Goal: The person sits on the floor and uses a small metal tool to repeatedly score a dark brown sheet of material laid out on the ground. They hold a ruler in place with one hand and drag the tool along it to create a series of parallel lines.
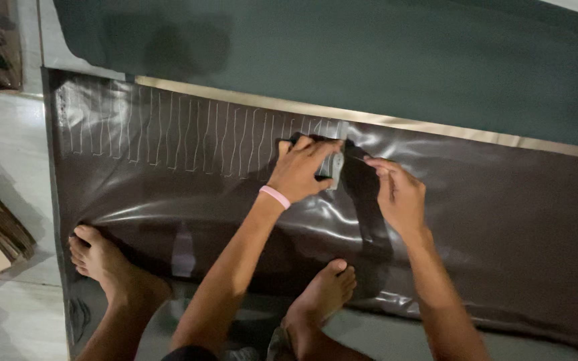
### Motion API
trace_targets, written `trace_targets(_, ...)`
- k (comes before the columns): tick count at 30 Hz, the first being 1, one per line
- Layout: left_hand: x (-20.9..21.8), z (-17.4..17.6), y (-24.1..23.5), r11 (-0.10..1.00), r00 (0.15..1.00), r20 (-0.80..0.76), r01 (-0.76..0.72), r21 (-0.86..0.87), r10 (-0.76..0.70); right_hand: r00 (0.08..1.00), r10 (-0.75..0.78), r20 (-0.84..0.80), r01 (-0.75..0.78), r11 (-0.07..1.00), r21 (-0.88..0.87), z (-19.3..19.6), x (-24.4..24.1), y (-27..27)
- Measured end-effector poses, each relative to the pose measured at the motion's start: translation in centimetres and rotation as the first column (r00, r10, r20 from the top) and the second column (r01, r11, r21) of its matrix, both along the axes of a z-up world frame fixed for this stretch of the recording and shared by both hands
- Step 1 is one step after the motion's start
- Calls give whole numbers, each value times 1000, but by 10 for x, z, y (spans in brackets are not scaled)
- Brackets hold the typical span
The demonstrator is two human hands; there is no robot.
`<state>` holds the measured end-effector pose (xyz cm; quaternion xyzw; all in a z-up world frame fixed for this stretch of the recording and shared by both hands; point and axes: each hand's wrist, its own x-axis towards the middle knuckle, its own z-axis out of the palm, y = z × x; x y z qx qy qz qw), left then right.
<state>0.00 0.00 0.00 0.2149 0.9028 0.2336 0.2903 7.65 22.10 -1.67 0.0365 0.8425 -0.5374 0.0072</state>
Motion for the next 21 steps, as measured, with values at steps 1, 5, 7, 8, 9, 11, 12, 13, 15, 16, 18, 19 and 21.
trace_targets(1,3,0,9,1000,1000,9,1,3,-1,999,-38,6,38,999,-7,3,6,1)
trace_targets(5,3,-3,22,1000,1000,16,-4,13,4,990,-140,-2,140,988,-58,6,15,4)
trace_targets(7,3,-6,21,999,1000,-7,-11,48,11,987,-161,-4,161,985,-68,4,19,7)
trace_targets(8,3,-7,19,996,999,-31,-14,82,17,986,-168,-2,168,984,-62,3,20,10)
trace_targets(9,5,-9,19,993,998,-53,-21,114,28,985,-171,1,171,984,-56,3,23,12)
trace_targets(11,6,-11,20,994,998,-62,-14,107,20,986,-165,-23,162,982,-100,2,25,16)
trace_targets(12,5,-11,20,995,997,-71,-9,102,16,986,-163,-40,157,980,-124,2,24,17)
trace_targets(13,5,-11,19,996,997,-73,-1,93,8,984,-173,-32,168,979,-113,2,25,17)
trace_targets(15,6,-10,17,997,997,-75,10,74,-5,982,-188,-16,186,978,-92,2,26,18)
trace_targets(16,7,-10,17,998,998,-61,6,67,-2,982,-188,-13,187,978,-88,2,26,18)
trace_targets(18,6,-10,18,999,999,-33,0,54,1,981,-192,-8,191,978,-80,2,26,18)
trace_targets(19,6,-10,18,998,999,-35,-1,61,3,981,-193,11,193,978,-74,2,27,18)
trace_targets(21,6,-10,18,997,999,-40,-1,76,4,979,-196,47,199,978,-62,1,29,20)
